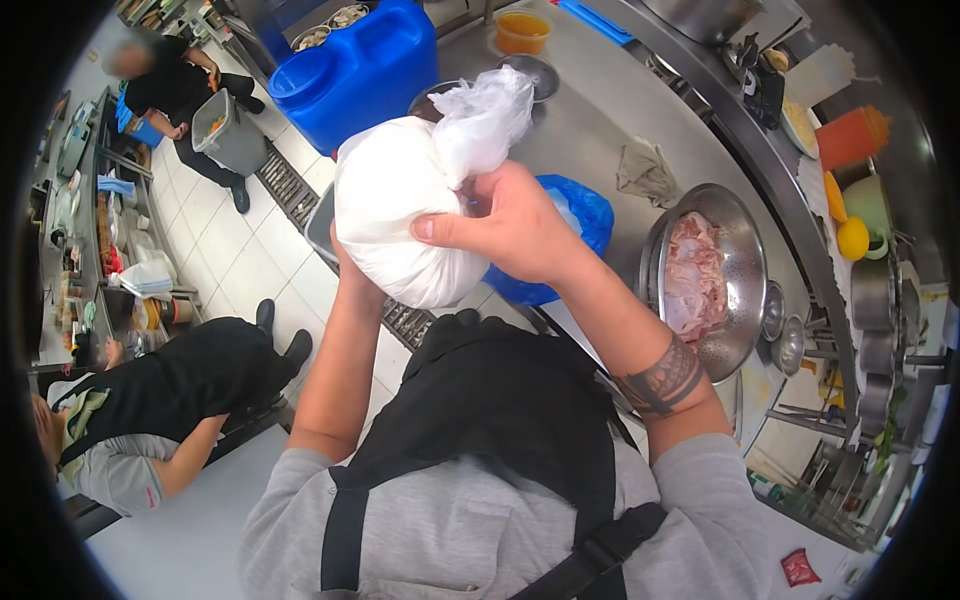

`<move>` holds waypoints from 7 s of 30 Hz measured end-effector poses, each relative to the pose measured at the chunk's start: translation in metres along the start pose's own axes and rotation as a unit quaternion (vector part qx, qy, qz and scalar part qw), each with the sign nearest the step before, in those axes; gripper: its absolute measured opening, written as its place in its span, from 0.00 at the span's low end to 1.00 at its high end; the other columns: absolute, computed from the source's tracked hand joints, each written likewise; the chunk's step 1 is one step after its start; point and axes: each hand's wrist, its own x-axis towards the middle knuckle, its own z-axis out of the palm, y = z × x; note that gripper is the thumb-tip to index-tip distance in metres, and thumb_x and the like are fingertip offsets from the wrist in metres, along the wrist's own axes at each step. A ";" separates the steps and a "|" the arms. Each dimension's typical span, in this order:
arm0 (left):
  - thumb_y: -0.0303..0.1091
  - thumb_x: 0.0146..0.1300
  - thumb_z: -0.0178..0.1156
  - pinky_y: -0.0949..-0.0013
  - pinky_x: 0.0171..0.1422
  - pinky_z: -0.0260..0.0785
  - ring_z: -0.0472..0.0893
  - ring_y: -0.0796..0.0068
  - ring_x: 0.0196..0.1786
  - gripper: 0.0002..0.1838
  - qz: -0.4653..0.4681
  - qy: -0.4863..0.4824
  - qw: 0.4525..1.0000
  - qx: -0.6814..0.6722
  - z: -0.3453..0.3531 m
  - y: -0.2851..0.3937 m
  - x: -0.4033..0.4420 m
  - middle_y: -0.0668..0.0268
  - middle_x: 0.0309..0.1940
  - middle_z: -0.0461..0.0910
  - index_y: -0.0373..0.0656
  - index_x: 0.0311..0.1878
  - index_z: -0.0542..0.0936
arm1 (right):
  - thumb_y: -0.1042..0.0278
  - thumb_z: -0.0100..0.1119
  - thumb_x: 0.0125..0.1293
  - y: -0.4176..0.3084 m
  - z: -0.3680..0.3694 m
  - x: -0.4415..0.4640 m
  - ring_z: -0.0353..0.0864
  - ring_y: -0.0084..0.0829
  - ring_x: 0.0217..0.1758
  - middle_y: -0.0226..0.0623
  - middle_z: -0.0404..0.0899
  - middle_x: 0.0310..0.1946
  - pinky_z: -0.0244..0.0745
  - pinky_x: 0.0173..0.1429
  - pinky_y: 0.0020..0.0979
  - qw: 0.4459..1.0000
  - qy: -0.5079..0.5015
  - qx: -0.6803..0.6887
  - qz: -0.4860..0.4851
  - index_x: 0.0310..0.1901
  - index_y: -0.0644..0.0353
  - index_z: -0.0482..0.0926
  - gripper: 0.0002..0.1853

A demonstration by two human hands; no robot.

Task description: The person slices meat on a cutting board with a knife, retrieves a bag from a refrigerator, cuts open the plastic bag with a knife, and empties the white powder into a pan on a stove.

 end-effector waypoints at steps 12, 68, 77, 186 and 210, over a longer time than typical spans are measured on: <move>0.47 0.83 0.45 0.55 0.70 0.77 0.82 0.57 0.65 0.28 0.081 -0.045 0.995 0.047 -0.007 -0.003 -0.011 0.51 0.65 0.80 0.34 0.73 0.70 | 0.77 0.71 0.61 0.015 0.006 -0.011 0.84 0.29 0.59 0.37 0.84 0.58 0.77 0.65 0.35 0.999 0.040 -0.021 -0.017 0.67 0.67 0.74 0.31; 0.60 0.75 0.59 0.48 0.79 0.67 0.75 0.52 0.73 0.42 0.055 -0.142 0.983 -0.099 0.001 0.034 -0.055 0.52 0.72 0.73 0.36 0.77 0.65 | 0.75 0.73 0.60 0.026 -0.005 -0.032 0.84 0.31 0.59 0.40 0.85 0.56 0.77 0.67 0.36 0.998 0.028 -0.040 -0.025 0.61 0.70 0.79 0.26; 0.80 0.66 0.48 0.47 0.84 0.58 0.61 0.53 0.83 0.59 0.039 -0.243 0.969 -0.022 0.010 0.035 -0.064 0.54 0.84 0.53 0.52 0.87 0.40 | 0.77 0.57 0.68 0.001 0.004 -0.016 0.86 0.41 0.59 0.50 0.84 0.57 0.81 0.67 0.42 0.971 0.153 0.183 0.032 0.61 0.73 0.77 0.21; 0.58 0.79 0.54 0.46 0.71 0.69 0.80 0.61 0.64 0.29 -0.698 -0.257 0.657 0.123 0.654 -1.015 -0.751 0.59 0.62 0.81 0.43 0.67 0.75 | 0.83 0.61 0.58 -0.112 -0.522 -1.336 0.87 0.25 0.43 0.36 0.89 0.43 0.79 0.50 0.28 0.693 0.721 0.022 0.014 0.51 0.69 0.85 0.18; 0.32 0.79 0.59 0.67 0.59 0.79 0.85 0.74 0.52 0.11 -0.130 -0.097 0.931 0.326 0.718 -1.038 -0.556 0.63 0.49 0.86 0.35 0.55 0.82 | 0.71 0.65 0.51 -0.185 -1.012 -0.965 0.73 0.29 0.28 0.37 0.73 0.21 0.68 0.35 0.35 0.878 0.169 -0.445 0.043 0.28 0.66 0.76 0.08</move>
